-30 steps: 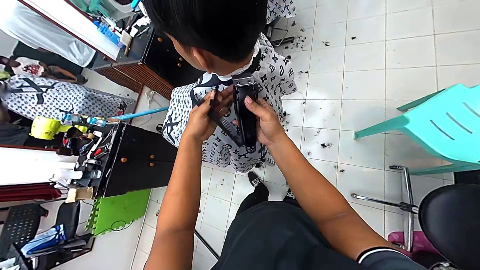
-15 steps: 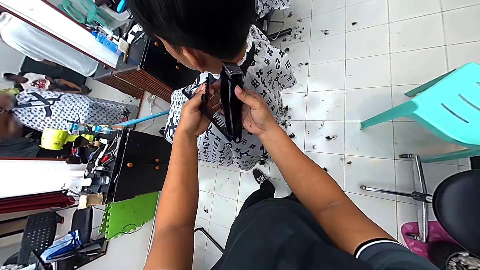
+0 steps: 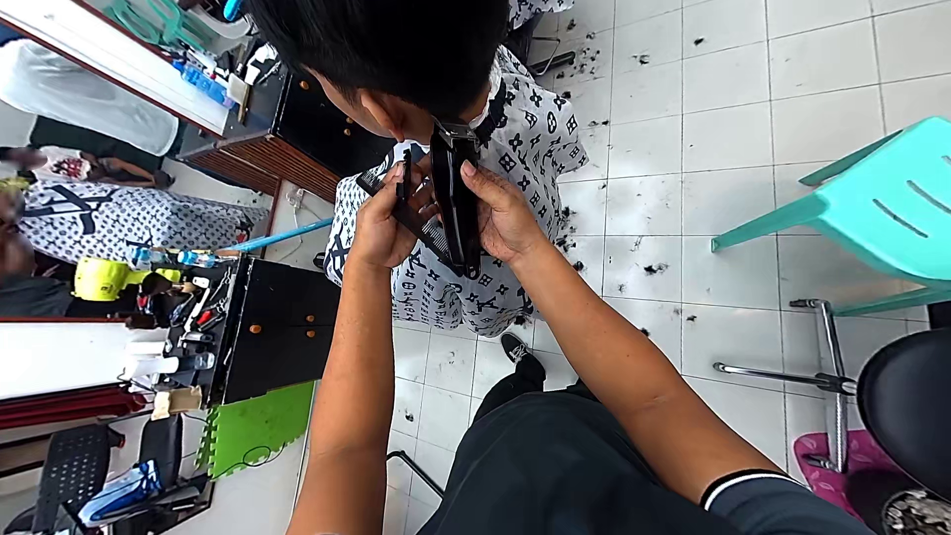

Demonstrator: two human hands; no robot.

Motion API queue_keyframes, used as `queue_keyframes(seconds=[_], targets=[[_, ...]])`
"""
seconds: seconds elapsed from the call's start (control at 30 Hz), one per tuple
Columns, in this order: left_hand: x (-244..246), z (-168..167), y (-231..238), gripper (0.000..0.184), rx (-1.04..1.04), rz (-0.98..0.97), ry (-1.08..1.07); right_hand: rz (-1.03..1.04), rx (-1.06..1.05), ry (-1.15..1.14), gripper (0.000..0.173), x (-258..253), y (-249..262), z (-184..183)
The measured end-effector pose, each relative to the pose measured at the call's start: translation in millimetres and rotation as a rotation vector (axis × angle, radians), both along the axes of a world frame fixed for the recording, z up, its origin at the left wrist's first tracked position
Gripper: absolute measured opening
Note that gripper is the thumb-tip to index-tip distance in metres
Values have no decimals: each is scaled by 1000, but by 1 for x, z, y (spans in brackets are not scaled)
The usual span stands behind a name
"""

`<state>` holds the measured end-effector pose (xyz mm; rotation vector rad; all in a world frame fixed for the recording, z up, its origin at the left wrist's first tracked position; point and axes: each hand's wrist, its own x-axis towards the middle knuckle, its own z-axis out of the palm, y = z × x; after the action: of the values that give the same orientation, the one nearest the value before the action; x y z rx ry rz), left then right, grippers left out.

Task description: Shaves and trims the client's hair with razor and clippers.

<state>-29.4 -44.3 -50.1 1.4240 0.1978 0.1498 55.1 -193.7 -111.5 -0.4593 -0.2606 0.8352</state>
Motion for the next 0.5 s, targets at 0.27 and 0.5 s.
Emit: queue_keyframes(seconds=[0.27,0.5], targets=[[-3,0,-2,32,41,-45,10,-39,18,-6,32,-5,-6,-5],[-2,1,-1,33,21,-10,-10,-21,-31,-11,32,-1,-3,2]])
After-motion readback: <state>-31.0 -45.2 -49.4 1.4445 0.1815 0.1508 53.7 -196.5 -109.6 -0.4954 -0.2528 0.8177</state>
